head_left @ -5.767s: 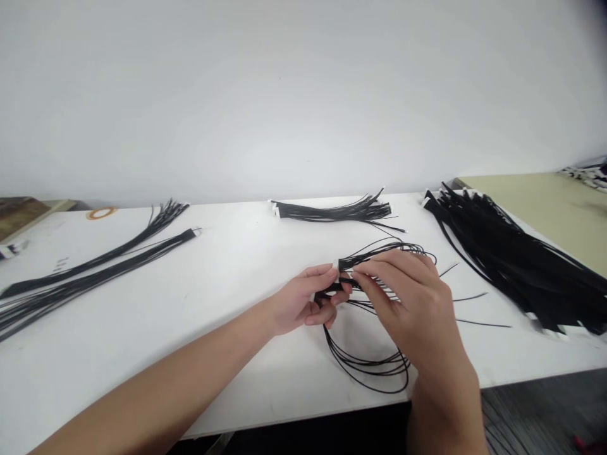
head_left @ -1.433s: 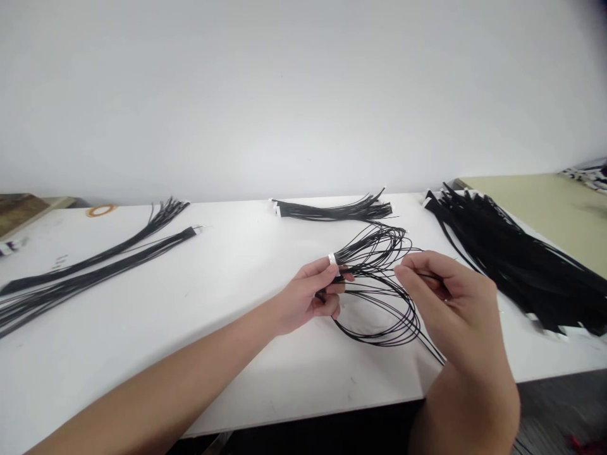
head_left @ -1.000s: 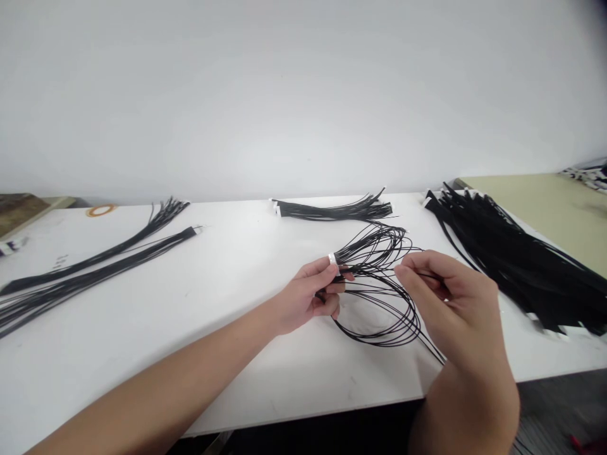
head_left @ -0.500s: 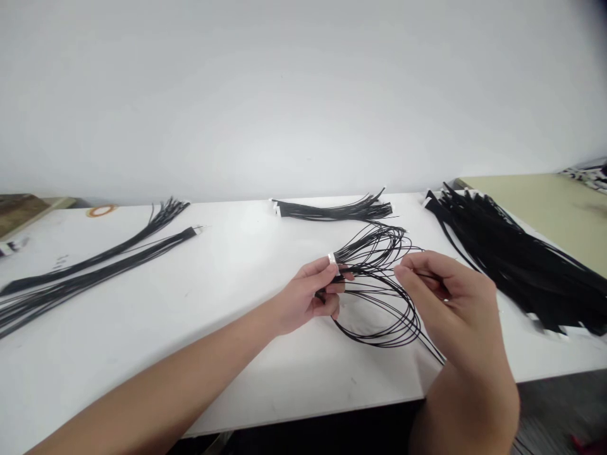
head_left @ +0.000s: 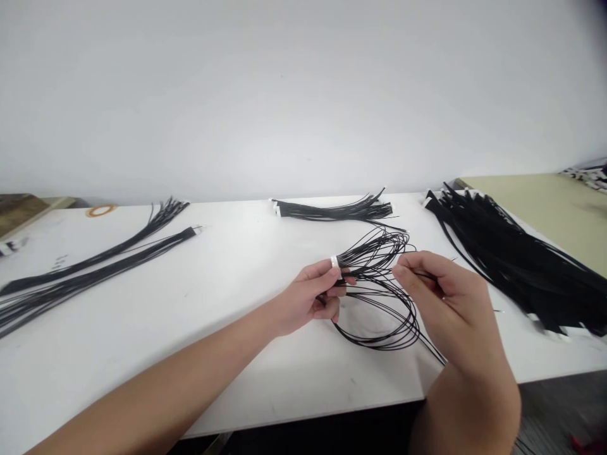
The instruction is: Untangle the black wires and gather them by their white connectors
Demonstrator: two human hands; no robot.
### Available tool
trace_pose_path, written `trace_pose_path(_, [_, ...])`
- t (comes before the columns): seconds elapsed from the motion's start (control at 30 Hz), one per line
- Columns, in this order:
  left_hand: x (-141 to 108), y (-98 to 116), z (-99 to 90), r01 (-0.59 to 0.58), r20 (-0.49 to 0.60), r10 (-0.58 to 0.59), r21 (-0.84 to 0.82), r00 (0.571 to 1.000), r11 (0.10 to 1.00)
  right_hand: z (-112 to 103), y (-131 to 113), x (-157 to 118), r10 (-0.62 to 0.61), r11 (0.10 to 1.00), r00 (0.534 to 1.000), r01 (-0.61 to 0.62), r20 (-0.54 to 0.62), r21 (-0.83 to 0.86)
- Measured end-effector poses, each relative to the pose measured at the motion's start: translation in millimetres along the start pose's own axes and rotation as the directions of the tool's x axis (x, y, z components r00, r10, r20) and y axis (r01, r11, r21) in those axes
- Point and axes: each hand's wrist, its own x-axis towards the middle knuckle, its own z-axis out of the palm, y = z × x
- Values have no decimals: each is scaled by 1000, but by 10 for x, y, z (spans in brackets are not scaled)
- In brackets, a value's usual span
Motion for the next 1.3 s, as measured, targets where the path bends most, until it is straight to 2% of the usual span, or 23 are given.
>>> trace_pose_path(0.13, [0, 18, 10, 5, 6, -5, -5, 1000, 1000, 9, 25, 35, -101, 987, 995, 102, 16, -126])
trace_pose_path(0.27, [-4, 36, 15, 33, 26, -33, 10, 999, 999, 48, 24, 43, -211, 968, 975, 218, 71, -121])
trace_pose_path(0.53, [-14, 46, 18, 66, 114, -73, 67, 991, 996, 102, -34, 36, -312, 930, 942, 330, 126, -163])
trace_pose_path(0.77, [-17, 37, 3, 64, 140, -82, 129, 987, 990, 103, -20, 36, -338, 920, 933, 355, 125, -167])
trace_pose_path(1.3, [-30, 25, 7, 37, 142, -57, 139, 988, 990, 104, -28, 36, -357, 905, 922, 381, 148, -189])
